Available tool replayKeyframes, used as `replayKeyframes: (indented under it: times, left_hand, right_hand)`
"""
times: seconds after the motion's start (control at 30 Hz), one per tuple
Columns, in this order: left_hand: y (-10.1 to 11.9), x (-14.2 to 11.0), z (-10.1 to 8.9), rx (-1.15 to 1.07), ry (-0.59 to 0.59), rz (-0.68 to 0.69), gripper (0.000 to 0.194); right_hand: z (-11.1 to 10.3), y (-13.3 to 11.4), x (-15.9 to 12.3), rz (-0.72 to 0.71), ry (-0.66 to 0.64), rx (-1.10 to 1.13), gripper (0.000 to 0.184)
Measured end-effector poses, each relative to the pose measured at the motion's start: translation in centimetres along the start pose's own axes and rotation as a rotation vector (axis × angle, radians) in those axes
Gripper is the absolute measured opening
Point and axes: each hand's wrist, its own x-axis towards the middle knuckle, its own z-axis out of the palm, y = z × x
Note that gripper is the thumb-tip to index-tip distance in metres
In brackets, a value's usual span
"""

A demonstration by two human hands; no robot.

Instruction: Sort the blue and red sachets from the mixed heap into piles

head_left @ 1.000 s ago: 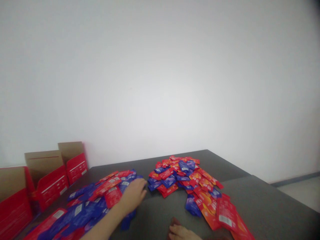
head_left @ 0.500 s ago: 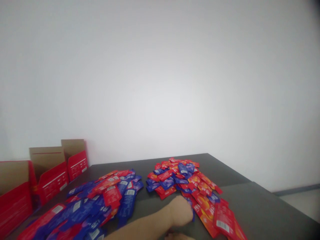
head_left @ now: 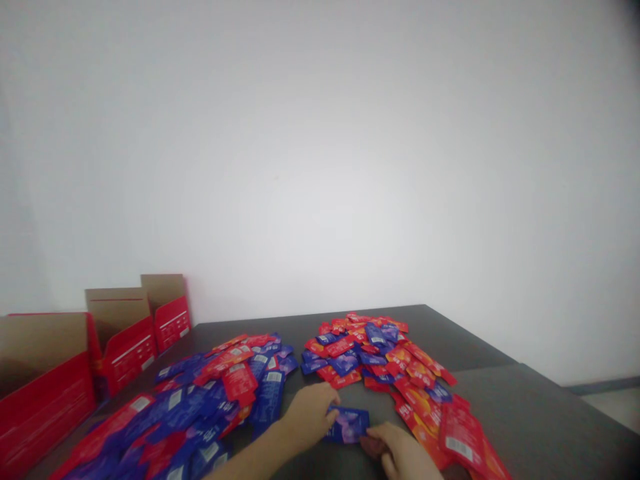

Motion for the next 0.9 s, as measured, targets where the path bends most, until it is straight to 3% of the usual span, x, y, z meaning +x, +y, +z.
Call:
replayKeyframes:
  times: [0.13, 0.27, 0.4, 0.57, 0.7, 0.9]
  left_hand:
    - [-2.7, -4.4, 3.3, -0.092, 0.009, -0.054, 0.038]
    - [-1.0, -4.2, 5.2, -0.031, 0.046, -0.061, 0.039]
    - [0.8, -2.5, 4.9, 0.014, 0.059, -0.061, 0.032]
    - [-1.5, -3.6, 5.1, -0.066, 0.085, -0.005, 0.035]
    - [-3.3, -4.4, 5.1, -0.083, 0.024, -0.01, 0.036]
    - [-2.7, -3.9, 4.2, -0.084, -0.008, 0.012, 0.037]
  right_hand:
    - [-1.0, -0.5, 0.3, -0.012, 0.112, 0.014, 0.05]
    - [-0.1, -1.0, 1.1, -0.045, 0.186, -0.034, 0.057]
    - [2.1, -0.3, 2.6, -0.09, 0.04, -0.114, 0.061]
    - [4.0, 0.8, 3.7, 0.01, -0.048, -0.209, 0.056]
    - [3.9, 0.7, 4.0, 0.046, -0.021, -0.261, 0.057]
    - [2.9, 0.3, 7.0, 0.043, 0.006, -0.322, 0.051]
